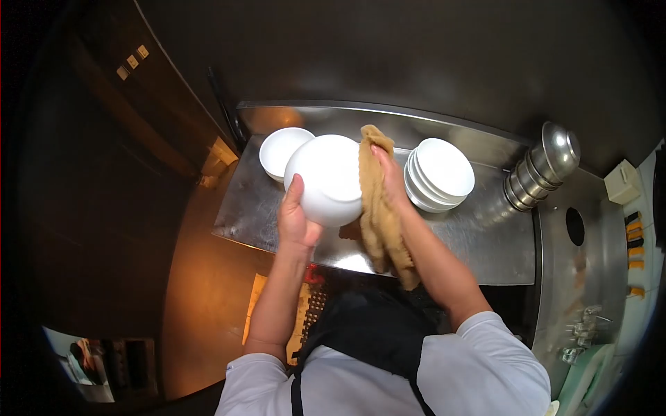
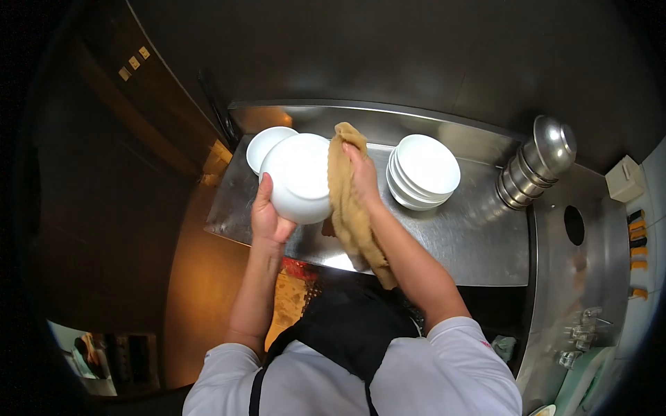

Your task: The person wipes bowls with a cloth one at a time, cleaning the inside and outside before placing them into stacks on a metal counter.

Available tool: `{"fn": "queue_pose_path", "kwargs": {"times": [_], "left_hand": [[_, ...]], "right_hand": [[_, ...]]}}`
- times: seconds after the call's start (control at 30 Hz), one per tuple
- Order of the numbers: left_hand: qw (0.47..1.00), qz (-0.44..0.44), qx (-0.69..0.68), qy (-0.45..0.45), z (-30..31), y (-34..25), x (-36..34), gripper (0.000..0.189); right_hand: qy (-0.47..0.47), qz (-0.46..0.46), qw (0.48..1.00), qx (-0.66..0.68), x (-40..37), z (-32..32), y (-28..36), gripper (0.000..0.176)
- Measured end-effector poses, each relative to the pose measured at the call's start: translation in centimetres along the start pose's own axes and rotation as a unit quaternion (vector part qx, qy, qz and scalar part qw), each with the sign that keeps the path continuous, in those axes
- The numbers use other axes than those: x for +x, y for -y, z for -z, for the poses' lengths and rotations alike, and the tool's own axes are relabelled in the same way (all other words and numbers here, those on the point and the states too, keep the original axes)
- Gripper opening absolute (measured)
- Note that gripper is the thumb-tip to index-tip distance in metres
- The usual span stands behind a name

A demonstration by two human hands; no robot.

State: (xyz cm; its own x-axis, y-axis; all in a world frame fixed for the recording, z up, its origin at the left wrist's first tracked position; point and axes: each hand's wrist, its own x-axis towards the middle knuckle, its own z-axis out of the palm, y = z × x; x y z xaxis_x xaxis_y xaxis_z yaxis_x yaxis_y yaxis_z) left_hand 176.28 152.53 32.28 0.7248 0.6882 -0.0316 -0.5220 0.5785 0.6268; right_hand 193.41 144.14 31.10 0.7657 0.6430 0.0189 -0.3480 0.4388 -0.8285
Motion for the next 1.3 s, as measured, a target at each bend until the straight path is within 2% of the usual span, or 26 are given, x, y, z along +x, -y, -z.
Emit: {"fn": "queue_pose_path", "kwargs": {"times": [0.03,0.1,0.13,0.2,0.27,0.3,0.4,0.43,0.5,0.53,0.6,0.63,0.73,0.77,0.8,0.83,0.87,0.93,0.97,1.0,1.03,1.07,1.17,1.2,1.27,1.3], "left_hand": [[0.999,-0.036,-0.018,-0.02,-0.1,1.1,0.2,0.069],[0.995,-0.069,-0.048,-0.046,-0.6,2.7,0.6,0.07],[0.993,-0.084,-0.064,-0.059,-0.5,3.3,0.8,0.07],[0.995,-0.035,-0.092,-0.034,1.1,4.1,1.2,0.071],[0.996,0.003,-0.089,-0.019,2.0,3.9,0.7,0.072],[0.996,-0.004,-0.084,-0.018,1.2,3.7,0.0,0.072],[0.997,-0.058,-0.023,-0.036,0.8,3.7,-0.8,0.073],[0.999,-0.038,-0.033,-0.006,0.7,3.1,-1.0,0.075],[1.0,-0.002,-0.015,0.022,1.7,2.1,-1.8,0.08],[0.999,0.015,-0.006,0.038,2.2,1.8,-2.1,0.083],[0.996,0.032,0.003,0.087,3.1,1.9,-2.9,0.089],[0.992,0.043,0.031,0.115,3.4,2.1,-3.3,0.091],[0.991,0.037,0.069,0.112,2.4,2.1,-4.4,0.091],[0.991,0.021,0.08,0.101,1.9,2.0,-4.4,0.088],[0.992,0.005,0.092,0.09,1.6,1.9,-4.3,0.086],[0.994,-0.01,0.083,0.074,1.2,1.8,-4.3,0.065],[0.985,-0.024,0.158,0.06,1.0,1.8,-4.1,0.058],[0.951,-0.05,0.305,0.026,0.6,1.8,-4.1,0.045],[0.92,-0.046,0.388,0.033,0.2,1.2,-4.3,0.032],[0.921,-0.078,0.377,0.064,0.8,2.0,-3.9,0.033],[0.816,-0.238,0.515,0.111,2.6,2.5,-2.8,0.034],[0.666,-0.379,0.624,0.151,4.0,2.9,-2.5,0.034],[0.783,-0.331,0.516,0.105,1.3,3.5,-3.9,0.033],[0.771,-0.227,0.576,0.149,0.5,2.8,-4.8,0.026],[0.732,-0.231,0.62,0.162,-1.0,2.4,-5.8,0.024],[0.719,-0.249,0.625,0.175,-1.0,2.6,-5.9,0.025]], "right_hand": [[0.003,0.005,0.999,-0.045,-1.0,-0.3,-0.2,0.038],[0.027,0.127,0.987,-0.094,-3.2,-0.8,-4.0,0.05],[0.001,0.248,0.946,-0.207,-5.3,-2.5,-3.7,0.058],[0.01,0.386,0.845,-0.37,-8.2,-3.0,-3.8,0.072],[0.082,0.433,0.764,-0.471,-8.5,-1.6,-5.2,0.083],[0.114,0.435,0.76,-0.469,-8.0,-1.0,-4.6,0.082],[0.091,0.354,0.853,-0.372,-5.9,-0.2,-3.5,0.082],[0.07,0.353,0.868,-0.342,-5.2,-0.7,-2.7,0.067],[0.117,0.12,0.952,-0.255,-3.6,-0.5,0.6,0.054],[0.138,0.0,0.969,-0.203,-2.4,-0.3,2.6,0.049],[0.259,-0.052,0.927,-0.267,1.1,0.2,6.6,0.035],[0.285,-0.107,0.933,-0.192,1.8,-0.1,6.9,0.034],[0.374,-0.133,0.876,-0.273,2.6,-1.2,8.7,0.033],[0.375,-0.103,0.887,-0.251,2.9,-1.2,8.0,0.032],[0.356,-0.029,0.896,-0.264,2.4,-1.6,7.6,0.032],[0.336,0.046,0.9,-0.275,1.6,-2.1,7.2,0.032],[0.314,0.121,0.898,-0.284,0.8,-2.6,6.6,0.032],[0.275,0.121,0.896,-0.327,-1.5,-2.8,5.2,0.041],[0.243,0.242,0.862,-0.373,-2.8,-2.5,3.8,0.047],[0.206,0.361,0.812,-0.411,-3.9,-2.3,2.5,0.053],[0.268,0.381,0.752,-0.467,-5.9,-3.1,2.9,0.058],[0.328,0.392,0.686,-0.517,-7.7,-3.7,3.5,0.063],[0.349,0.326,0.746,-0.465,-4.5,-2.5,2.4,0.061],[0.343,0.306,0.766,-0.45,-2.7,-1.9,2.6,0.059],[0.405,0.067,0.875,-0.256,-0.2,-0.8,4.2,0.043],[0.334,-0.003,0.91,-0.244,0.5,0.4,3.7,0.037]]}}
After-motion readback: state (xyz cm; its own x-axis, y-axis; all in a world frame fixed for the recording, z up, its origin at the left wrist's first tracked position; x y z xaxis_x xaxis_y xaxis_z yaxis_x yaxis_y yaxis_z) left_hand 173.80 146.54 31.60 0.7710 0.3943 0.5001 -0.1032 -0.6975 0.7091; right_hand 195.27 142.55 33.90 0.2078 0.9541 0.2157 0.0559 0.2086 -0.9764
